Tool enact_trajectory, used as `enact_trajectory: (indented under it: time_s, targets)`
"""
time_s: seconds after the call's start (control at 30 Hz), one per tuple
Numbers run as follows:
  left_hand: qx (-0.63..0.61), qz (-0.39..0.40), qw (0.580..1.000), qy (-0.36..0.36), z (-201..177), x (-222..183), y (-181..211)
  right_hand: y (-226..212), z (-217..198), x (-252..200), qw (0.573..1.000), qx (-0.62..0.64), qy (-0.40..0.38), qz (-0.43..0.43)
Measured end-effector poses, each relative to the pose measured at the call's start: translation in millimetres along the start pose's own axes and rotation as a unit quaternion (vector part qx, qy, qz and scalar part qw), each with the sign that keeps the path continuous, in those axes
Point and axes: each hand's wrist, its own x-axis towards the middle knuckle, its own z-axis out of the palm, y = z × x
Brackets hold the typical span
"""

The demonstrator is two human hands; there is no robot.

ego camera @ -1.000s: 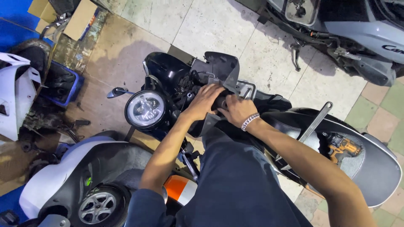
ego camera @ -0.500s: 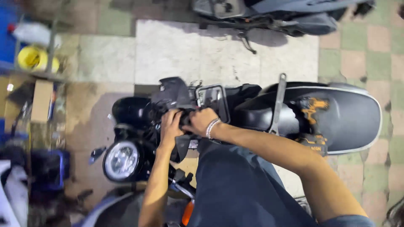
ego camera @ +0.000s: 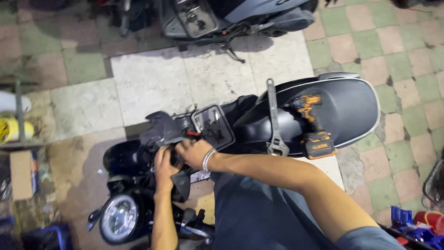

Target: Disassembling the front housing and handlebar components of a motorcycle using a power drill and manual manipulation.

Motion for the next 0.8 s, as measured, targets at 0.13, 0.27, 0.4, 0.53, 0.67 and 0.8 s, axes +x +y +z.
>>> enact_trajectory:
  time_s: [0.13, 0.27, 0.4, 0.53, 0.67, 0.8]
  targets:
    - [0.026, -0.003, 1.0, 0.003, 2, 2, -6, -1, 30, 1, 0.994, 0.042, 0.106, -0.006]
    - [0.067, -0.036, 0.997, -0.028, 4, 0, -18, -3, 36, 3, 0.992, 0.047, 0.115, 0.012]
    - [0.085, -0.085, 0.991, -0.052, -1, 9, -6, -1, 21, -4, 0.994, 0.052, 0.094, 0.014]
    - [0.097, -0.116, 0.987, -0.063, -9, 11, 14, -1, 6, -14, 0.994, 0.074, 0.077, 0.007]
    - [0.086, -0.103, 0.988, -0.081, -18, 19, 25, -5, 9, -13, 0.993, 0.072, 0.091, 0.028]
    - [0.075, -0.074, 0.99, -0.098, -18, 20, 9, -1, 50, 13, 0.992, 0.049, 0.109, 0.035]
